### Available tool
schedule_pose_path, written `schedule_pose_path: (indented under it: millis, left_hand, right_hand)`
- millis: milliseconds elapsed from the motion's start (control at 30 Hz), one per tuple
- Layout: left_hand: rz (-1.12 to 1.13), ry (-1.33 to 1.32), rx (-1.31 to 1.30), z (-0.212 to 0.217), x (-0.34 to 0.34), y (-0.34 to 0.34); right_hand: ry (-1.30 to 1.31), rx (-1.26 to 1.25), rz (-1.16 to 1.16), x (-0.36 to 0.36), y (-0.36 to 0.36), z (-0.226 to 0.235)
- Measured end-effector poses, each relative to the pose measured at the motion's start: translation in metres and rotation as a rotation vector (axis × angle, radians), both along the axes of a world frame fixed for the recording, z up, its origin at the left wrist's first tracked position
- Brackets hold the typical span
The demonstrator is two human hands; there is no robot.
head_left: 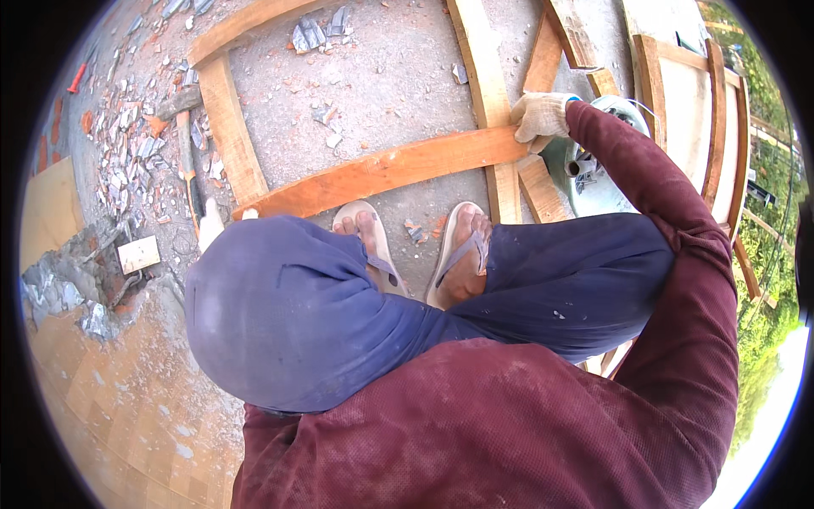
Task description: The person assembles a wooden frame by arranging planks on the floor, positioning nails, and hammering them to join the pieces. They repeatedly pick up planks, align them, and secure the joints with a hammer and nails.
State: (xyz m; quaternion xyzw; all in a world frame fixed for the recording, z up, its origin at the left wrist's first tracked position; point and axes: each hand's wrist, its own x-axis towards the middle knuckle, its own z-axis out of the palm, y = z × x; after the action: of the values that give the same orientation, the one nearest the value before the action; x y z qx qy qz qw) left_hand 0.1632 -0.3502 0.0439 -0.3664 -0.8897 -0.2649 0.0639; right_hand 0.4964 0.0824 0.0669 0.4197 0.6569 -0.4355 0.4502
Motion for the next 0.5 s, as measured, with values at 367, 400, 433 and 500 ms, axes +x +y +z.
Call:
schedule_pose_path:
  millis: [367, 400, 433, 500]
  left_hand:
    - [-0.356, -0.551, -0.442, -0.031, 0.056, 0.124]
    - [-0.335, -0.533, -0.489, -0.028, 0.057, 0.125]
    - [-0.336, -0.548, -0.535, -0.022, 0.057, 0.133]
    - [-0.318, -0.523, -0.574, -0.020, 0.057, 0.134]
  right_hand:
    - [-0.050, 0.082, 0.343, -0.016, 0.012, -0.014]
    - [-0.038, 0.128, 0.453, -0.011, 0.013, -0.023]
    - [-0.011, 0.176, 0.570, -0.008, 0.014, -0.032]
    - [0.021, 0.190, 0.792, -0.020, 0.009, -0.032]
